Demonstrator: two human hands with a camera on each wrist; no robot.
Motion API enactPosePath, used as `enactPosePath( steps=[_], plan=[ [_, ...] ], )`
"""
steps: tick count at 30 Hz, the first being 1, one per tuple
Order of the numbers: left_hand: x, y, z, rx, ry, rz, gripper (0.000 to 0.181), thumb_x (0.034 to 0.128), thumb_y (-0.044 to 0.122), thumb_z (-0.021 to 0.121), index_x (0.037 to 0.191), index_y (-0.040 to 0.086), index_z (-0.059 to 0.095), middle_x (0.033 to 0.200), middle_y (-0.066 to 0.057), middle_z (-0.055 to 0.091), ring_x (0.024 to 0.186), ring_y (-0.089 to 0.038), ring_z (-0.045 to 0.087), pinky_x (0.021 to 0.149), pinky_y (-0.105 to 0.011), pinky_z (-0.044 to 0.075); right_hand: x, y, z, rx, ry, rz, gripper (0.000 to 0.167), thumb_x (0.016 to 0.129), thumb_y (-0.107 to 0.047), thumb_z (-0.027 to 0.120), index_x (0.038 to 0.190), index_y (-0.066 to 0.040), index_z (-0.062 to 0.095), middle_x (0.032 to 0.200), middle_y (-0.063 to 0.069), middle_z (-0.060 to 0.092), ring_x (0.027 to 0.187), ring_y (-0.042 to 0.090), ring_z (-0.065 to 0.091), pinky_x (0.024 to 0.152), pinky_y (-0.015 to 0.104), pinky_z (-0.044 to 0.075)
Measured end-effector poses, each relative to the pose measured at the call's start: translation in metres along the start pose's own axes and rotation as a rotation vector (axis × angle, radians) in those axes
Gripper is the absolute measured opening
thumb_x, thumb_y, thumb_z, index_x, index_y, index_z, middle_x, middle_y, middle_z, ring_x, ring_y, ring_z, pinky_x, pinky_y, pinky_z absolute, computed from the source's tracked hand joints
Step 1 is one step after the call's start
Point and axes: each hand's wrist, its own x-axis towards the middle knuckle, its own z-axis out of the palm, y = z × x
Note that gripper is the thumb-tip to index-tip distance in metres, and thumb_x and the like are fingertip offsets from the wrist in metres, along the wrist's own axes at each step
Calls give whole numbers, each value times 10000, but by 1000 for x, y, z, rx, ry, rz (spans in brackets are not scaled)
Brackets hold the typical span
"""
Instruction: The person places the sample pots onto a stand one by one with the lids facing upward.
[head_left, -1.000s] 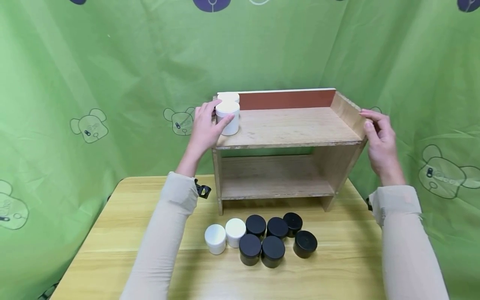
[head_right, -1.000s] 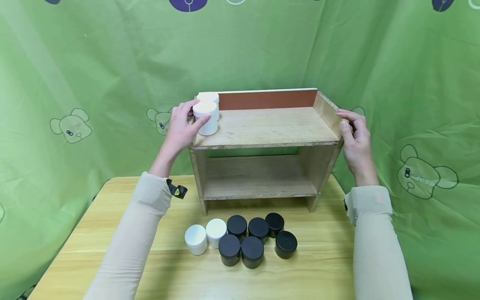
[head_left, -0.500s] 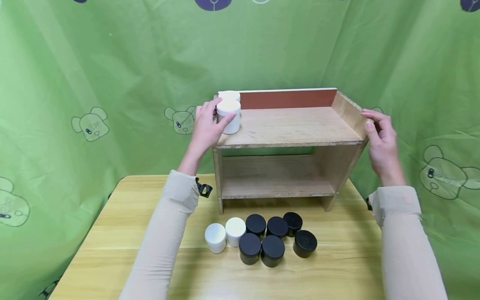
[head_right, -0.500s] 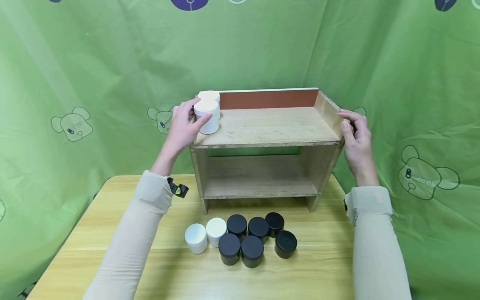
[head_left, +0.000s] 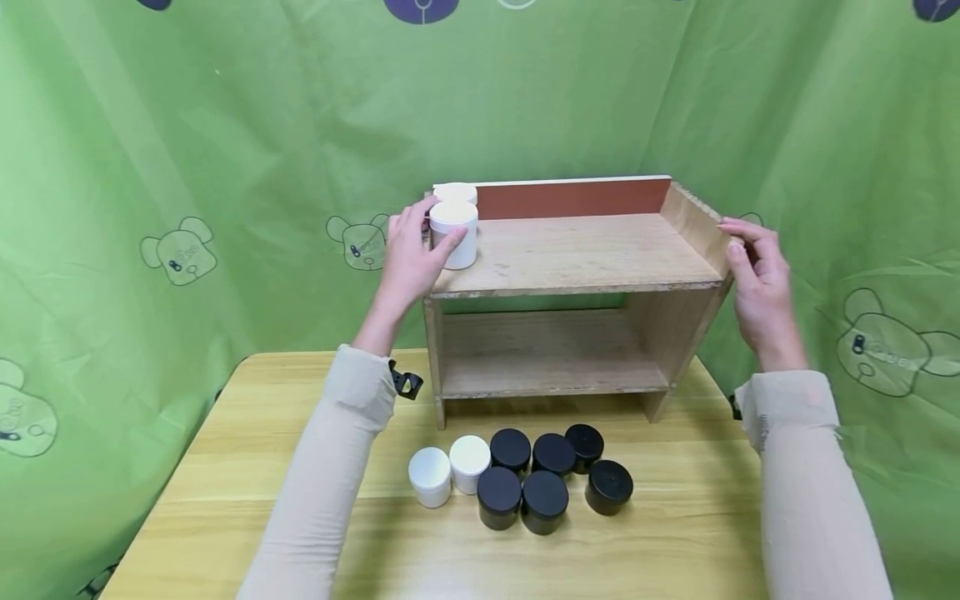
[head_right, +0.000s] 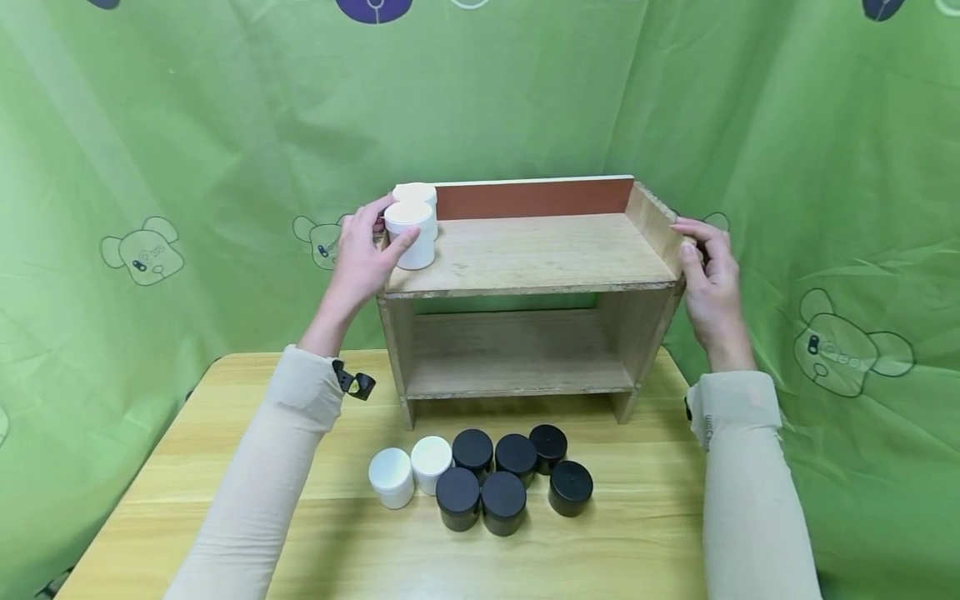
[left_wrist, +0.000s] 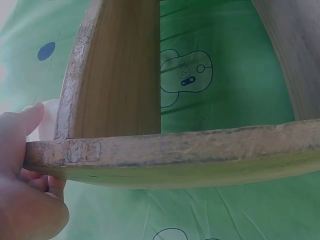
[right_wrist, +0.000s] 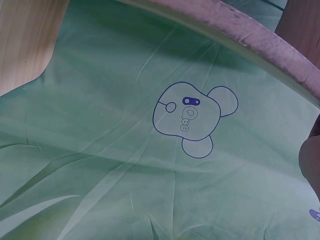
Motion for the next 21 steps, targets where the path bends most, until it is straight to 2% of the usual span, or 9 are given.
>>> enactPosePath(
  steps=[6, 9, 13, 17, 21],
  plan=[
    [-3, -1, -1, -55, 20, -5, 749, 968, 430, 712, 1563, 87, 412, 1469, -128, 537, 1325, -259, 471, 1171, -383, 451, 0, 0, 2, 9, 10, -31, 296, 1060, -36, 503, 1328, -18, 627, 1377, -5, 588, 1399, 191, 450, 1205, 188, 363],
    [-6, -2, -3, -103, 38, 8, 718, 973, 380, 719, 1556, 85, 420, 1465, -126, 528, 1325, -251, 509, 1178, -335, 447, -1, 1, 3, 15, 6, -13, 300, 1063, -46, 503, 1338, -28, 622, 1393, -8, 579, 1416, 197, 435, 1213, 182, 353],
    [-13, -4, -7, -156, 75, 51, 667, 978, 310, 722, 1532, 65, 442, 1429, -131, 544, 1293, -253, 550, 1166, -296, 450, -1, 1, 3, 3, -5, 4, 312, 1066, -54, 499, 1355, -44, 614, 1411, -16, 569, 1431, 200, 418, 1221, 175, 339],
    [-20, -6, -12, -194, 95, 95, 667, 984, 314, 712, 1527, 42, 437, 1421, -152, 546, 1309, -258, 549, 1172, -295, 452, -1, 0, 2, -18, -1, -12, 313, 1065, -39, 489, 1351, -41, 618, 1405, -18, 575, 1427, 201, 422, 1224, 182, 334],
    [-32, -8, -16, -192, 113, 132, 635, 988, 291, 705, 1515, 42, 455, 1423, -176, 543, 1333, -257, 530, 1179, -306, 452, -2, -1, 2, 3, 8, -15, 308, 1062, -26, 489, 1339, -35, 624, 1394, -15, 582, 1425, 202, 424, 1227, 186, 333]
  ],
)
